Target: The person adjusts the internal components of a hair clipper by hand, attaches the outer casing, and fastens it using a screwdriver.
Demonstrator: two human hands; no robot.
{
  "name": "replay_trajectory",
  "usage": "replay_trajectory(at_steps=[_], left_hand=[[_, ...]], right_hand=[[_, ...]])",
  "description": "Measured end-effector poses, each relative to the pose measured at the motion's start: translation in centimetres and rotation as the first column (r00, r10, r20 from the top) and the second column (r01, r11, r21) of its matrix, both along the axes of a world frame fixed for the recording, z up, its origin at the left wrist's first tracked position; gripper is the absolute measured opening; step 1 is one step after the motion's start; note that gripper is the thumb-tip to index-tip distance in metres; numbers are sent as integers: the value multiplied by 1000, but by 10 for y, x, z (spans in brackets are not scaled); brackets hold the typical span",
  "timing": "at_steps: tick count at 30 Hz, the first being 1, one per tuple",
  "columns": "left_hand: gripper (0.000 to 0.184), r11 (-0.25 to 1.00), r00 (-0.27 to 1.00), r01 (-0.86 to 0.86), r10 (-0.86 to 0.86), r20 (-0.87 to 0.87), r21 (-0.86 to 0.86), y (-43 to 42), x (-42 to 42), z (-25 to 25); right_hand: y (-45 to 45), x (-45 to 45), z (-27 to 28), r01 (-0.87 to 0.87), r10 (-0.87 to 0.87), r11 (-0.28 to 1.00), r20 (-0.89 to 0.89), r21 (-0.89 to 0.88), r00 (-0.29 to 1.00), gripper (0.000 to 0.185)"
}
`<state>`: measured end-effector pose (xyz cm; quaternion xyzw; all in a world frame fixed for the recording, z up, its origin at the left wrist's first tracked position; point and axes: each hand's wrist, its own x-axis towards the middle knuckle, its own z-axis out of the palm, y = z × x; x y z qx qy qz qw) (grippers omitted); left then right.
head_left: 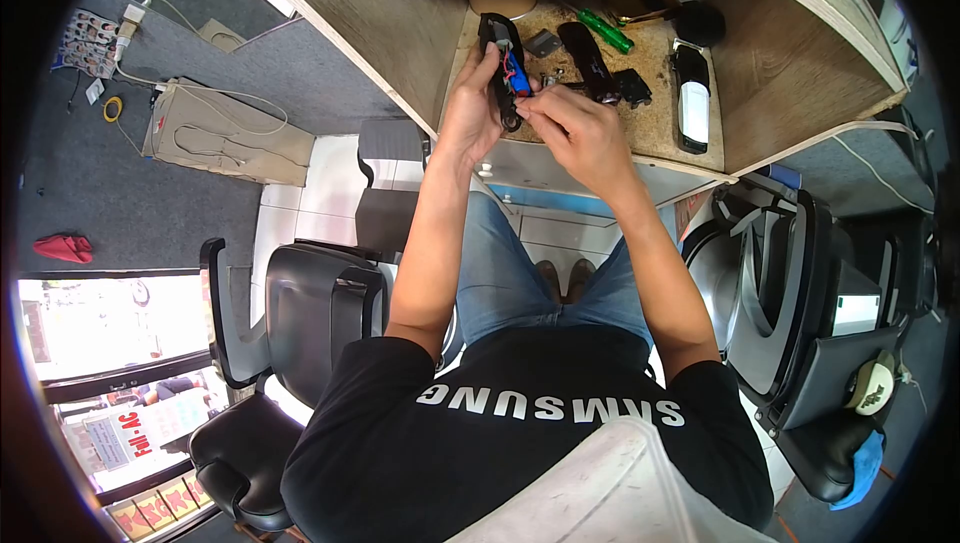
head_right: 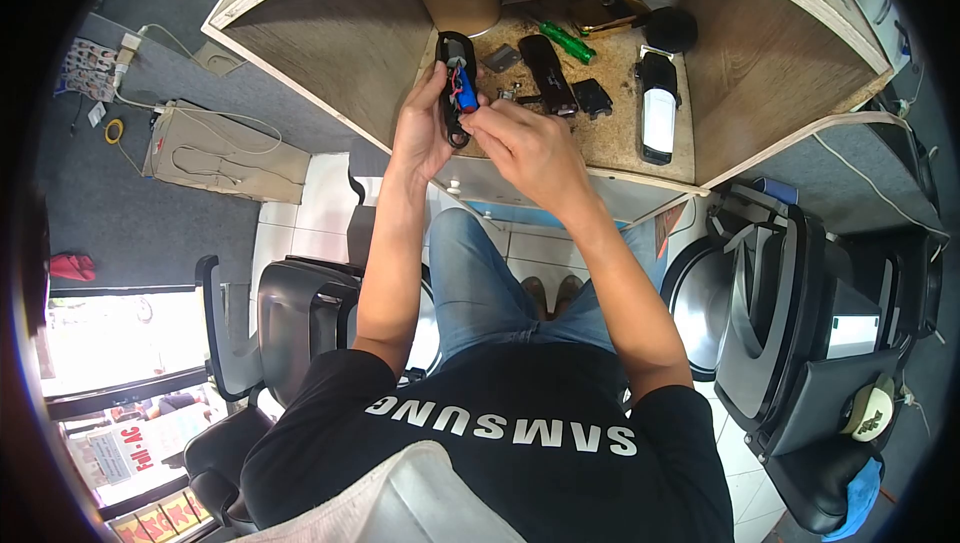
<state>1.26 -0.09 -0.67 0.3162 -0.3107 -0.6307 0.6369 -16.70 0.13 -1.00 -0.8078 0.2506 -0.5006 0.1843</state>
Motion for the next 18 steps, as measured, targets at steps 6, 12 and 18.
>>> replay_trajectory(at_steps=[6,12,18], left_hand=[[41,998,995,65,-64,-72,6,-3,6,-7],[42,998,991,55,-58,-121,-30,0,5,-7],[39,979,973,-173,154,-173,-104,28,-31,13]], right_hand=[[3,1,4,-20,19,998,10,62,1000,16],[11,0,15,-109,69,953,146,284,987,17],[26,-10,-1,-127,-4,925,342,359,940,15]])
